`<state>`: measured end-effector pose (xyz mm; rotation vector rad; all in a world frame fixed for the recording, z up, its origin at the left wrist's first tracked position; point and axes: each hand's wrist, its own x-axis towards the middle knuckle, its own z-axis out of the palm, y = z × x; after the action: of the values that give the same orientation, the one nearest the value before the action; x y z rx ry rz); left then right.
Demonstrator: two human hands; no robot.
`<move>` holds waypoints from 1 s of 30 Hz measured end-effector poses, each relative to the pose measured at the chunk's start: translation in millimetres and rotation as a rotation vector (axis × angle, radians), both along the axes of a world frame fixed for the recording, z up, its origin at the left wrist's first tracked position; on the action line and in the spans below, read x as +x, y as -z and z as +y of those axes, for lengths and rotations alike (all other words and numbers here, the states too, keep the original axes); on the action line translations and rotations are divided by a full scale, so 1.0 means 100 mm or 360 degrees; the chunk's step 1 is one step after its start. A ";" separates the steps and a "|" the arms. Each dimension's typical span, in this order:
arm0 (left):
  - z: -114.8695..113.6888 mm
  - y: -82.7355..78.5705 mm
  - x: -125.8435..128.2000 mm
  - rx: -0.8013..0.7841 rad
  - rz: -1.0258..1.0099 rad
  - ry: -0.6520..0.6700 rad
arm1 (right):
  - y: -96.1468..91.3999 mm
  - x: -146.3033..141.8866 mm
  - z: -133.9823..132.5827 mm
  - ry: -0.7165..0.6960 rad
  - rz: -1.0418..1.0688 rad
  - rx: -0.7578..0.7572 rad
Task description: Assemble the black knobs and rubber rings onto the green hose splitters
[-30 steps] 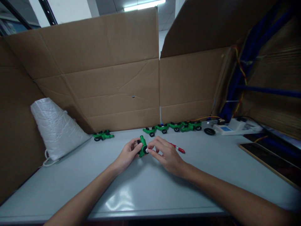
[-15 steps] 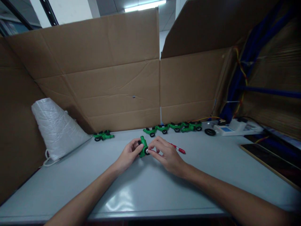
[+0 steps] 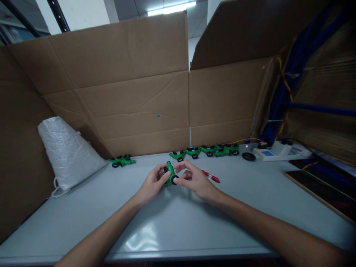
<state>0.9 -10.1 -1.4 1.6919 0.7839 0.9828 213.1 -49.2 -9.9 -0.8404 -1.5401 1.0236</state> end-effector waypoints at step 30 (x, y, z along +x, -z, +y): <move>0.02 0.01 0.00 -0.0154 0.0008 -0.0081 | 0.08 -0.03 0.06 -0.0253 0.0081 -0.0345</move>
<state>0.9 -7.8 -2.1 1.5985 0.8682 0.9606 210.5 -43.3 -18.2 -0.8429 -1.4885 1.3365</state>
